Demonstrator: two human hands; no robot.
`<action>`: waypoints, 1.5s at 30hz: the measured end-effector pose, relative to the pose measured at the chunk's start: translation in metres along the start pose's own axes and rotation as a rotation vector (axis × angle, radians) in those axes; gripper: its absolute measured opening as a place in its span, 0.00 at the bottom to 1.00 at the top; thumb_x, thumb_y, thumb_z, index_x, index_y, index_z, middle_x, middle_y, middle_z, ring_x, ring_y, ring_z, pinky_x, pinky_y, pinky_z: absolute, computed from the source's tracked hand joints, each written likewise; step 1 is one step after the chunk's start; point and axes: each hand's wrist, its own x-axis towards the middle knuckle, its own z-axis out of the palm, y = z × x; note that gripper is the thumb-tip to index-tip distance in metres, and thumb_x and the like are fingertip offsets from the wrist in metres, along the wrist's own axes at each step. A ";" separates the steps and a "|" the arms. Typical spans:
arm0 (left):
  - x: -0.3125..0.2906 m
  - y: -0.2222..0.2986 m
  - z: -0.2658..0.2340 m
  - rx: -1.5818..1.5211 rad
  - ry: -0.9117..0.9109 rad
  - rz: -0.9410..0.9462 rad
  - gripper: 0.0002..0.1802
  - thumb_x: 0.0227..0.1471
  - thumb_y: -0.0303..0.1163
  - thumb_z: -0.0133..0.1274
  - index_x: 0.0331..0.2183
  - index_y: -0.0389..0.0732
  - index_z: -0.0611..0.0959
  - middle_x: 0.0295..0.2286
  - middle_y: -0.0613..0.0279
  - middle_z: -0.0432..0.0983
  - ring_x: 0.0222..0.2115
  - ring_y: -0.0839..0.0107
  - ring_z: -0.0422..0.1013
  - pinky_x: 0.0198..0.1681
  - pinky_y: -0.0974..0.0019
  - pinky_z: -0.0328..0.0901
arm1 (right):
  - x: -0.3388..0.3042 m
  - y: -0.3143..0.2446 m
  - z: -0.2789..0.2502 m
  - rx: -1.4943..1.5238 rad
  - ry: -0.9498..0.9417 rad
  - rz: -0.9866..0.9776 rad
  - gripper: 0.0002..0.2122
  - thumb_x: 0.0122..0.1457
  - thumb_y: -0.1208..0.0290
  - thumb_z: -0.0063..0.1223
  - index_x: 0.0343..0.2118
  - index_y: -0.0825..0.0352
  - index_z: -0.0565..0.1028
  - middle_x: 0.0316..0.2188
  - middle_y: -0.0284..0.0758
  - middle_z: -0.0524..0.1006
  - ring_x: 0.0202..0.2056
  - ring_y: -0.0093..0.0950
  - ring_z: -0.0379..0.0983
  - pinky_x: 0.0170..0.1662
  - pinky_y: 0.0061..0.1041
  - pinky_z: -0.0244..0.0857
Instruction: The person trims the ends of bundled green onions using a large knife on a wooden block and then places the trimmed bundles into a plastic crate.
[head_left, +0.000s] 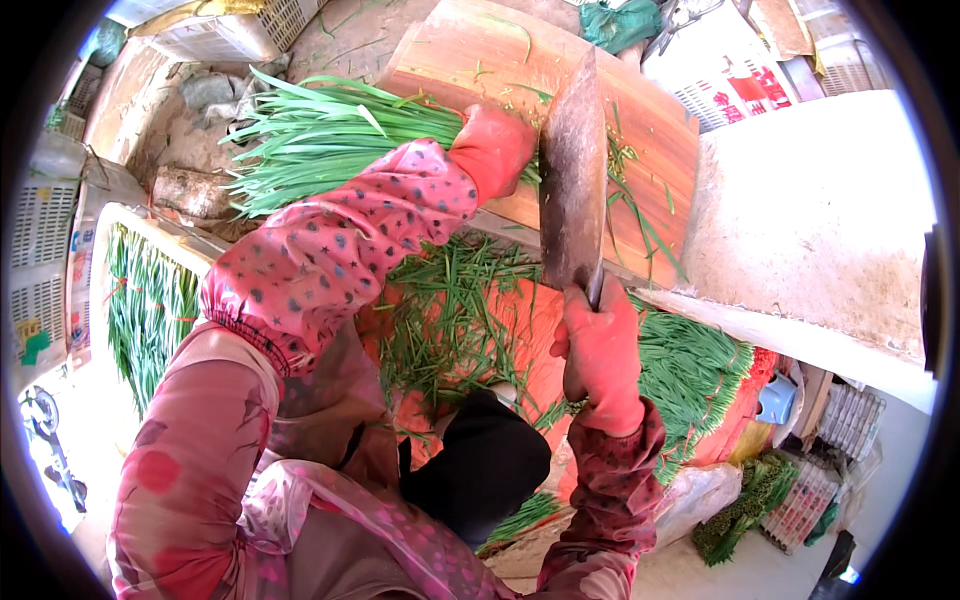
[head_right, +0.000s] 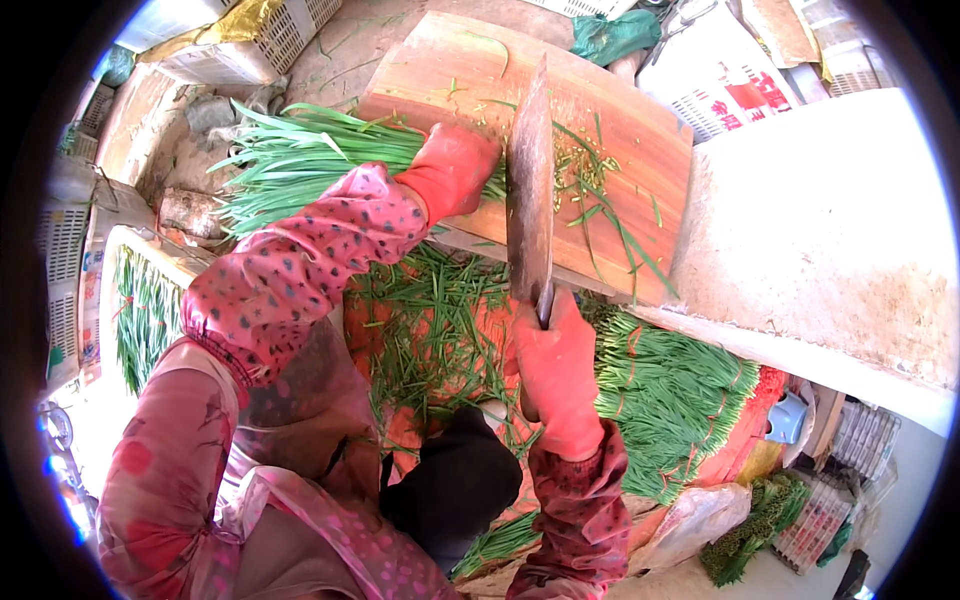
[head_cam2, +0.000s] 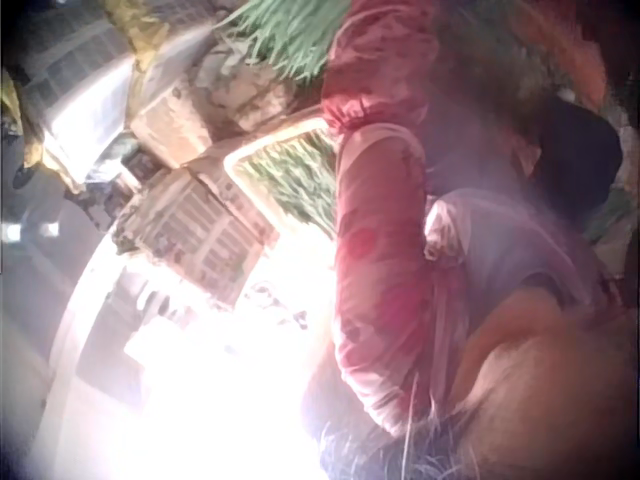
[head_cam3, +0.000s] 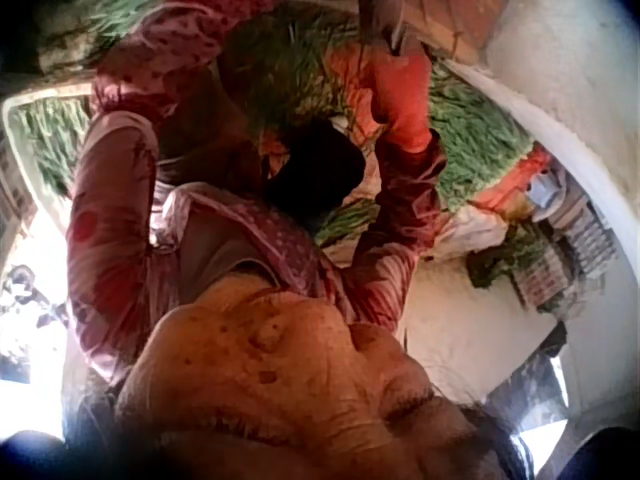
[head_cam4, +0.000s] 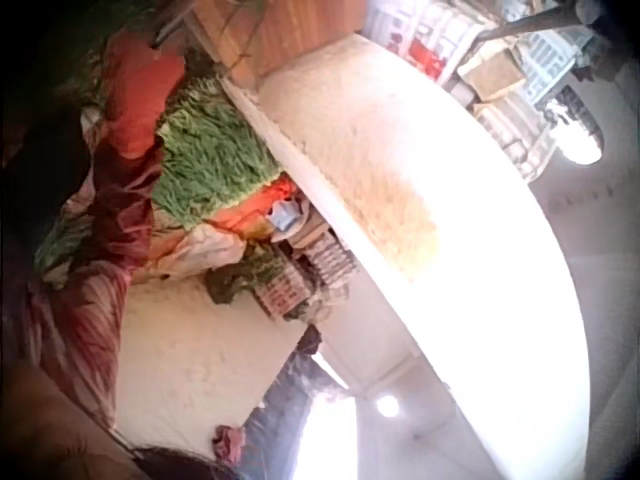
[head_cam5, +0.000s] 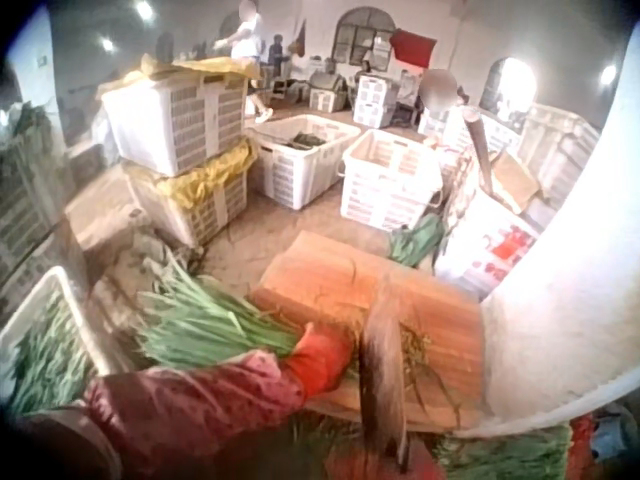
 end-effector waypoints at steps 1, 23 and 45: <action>0.001 -0.001 0.001 0.003 0.000 0.005 0.19 0.38 0.32 0.63 0.37 0.41 0.83 0.35 0.54 0.82 0.39 0.56 0.79 0.40 0.53 0.71 | 0.006 -0.005 0.001 0.009 -0.017 0.018 0.10 0.61 0.66 0.49 0.34 0.70 0.69 0.16 0.34 0.70 0.14 0.25 0.67 0.18 0.25 0.62; -0.004 -0.047 -0.012 -0.396 0.030 0.213 0.43 0.33 0.39 0.66 0.53 0.37 0.72 0.44 0.43 0.76 0.46 0.46 0.73 0.49 0.52 0.68 | 0.114 0.016 -0.010 0.265 0.056 0.050 0.13 0.59 0.68 0.47 0.44 0.69 0.69 0.22 0.38 0.74 0.17 0.28 0.73 0.18 0.29 0.65; -0.137 -0.113 -0.070 -2.290 0.487 -0.008 0.22 0.52 0.39 0.60 0.45 0.36 0.80 0.36 0.56 0.81 0.35 0.64 0.77 0.44 0.63 0.71 | -0.014 -0.031 0.078 0.015 -0.186 -0.794 0.37 0.54 0.69 0.63 0.65 0.69 0.57 0.60 0.47 0.65 0.59 0.39 0.63 0.61 0.34 0.57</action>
